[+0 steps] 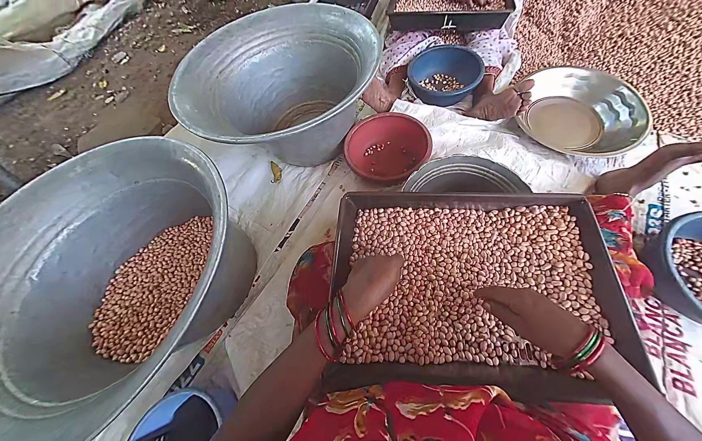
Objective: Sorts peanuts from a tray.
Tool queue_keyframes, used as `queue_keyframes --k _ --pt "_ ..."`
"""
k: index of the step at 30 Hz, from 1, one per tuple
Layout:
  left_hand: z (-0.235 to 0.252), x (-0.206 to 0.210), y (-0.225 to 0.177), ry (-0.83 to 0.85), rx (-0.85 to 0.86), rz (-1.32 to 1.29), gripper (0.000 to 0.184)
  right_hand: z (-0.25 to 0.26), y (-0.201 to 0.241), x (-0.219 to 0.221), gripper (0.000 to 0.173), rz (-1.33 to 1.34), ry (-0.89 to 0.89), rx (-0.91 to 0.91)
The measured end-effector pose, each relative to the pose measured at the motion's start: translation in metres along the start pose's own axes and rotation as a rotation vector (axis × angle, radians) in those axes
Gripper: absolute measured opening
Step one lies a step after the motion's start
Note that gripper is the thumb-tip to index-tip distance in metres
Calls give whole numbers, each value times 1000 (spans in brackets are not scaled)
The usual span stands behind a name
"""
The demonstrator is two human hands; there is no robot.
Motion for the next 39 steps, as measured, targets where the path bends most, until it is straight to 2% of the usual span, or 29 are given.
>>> queue_keyframes --k 8,11,14,16,19,20,21,24,26,29,31,33,34,35,36,37,39 --pt "-1 16 -8 -23 -101 104 38 5 1 -3 34 -15 -111 15" --pt "2 13 -3 -62 -91 42 39 1 -1 1 33 -10 -79 6" --pt "3 5 6 -86 -29 -75 40 -5 2 10 32 -7 22 -109" --pt "3 6 7 -55 -3 -80 39 -7 9 18 32 -35 179 -183" --pt "1 10 6 -10 -11 -42 38 -2 21 35 35 -169 417 -147" --pt "0 10 6 1 -16 -28 38 1 21 36 35 -220 377 -74" --pt "0 11 6 10 -18 -17 38 4 20 34 33 -249 253 10" --pt "-4 13 4 14 -32 29 37 10 4 14 27 -229 -452 75" --pt "-6 16 1 18 -61 62 37 11 4 -3 29 -123 -537 76" --pt "-5 15 2 -14 -55 26 41 18 14 -3 29 -83 -486 36" --pt "-4 11 5 -103 16 -143 40 26 22 4 28 -84 -483 -12" --pt "-6 6 8 -193 115 -447 33 33 27 9 27 -93 -510 -43" --pt "-6 5 11 -236 181 -667 25 36 29 10 27 -93 -518 -52" --pt "-6 6 13 -258 254 -951 16 37 29 9 26 -96 -544 -61" --pt "-6 7 13 -240 318 -1290 14 36 27 6 26 -95 -583 -67" --pt "-5 8 14 -188 372 -1584 23 35 23 2 26 -90 -632 -65" --pt "-6 7 14 -86 459 -1897 36 28 10 -11 27 -48 -698 -22"
Point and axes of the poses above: each hand's wrist, its own z-axis towards the middle knuckle, its own x-axis out of the palm, y = z × x, the point moved 4 cm from there along z, towards the middle knuckle, and after that the axes turned 13 degrees about -z, right-handed, at the moved point
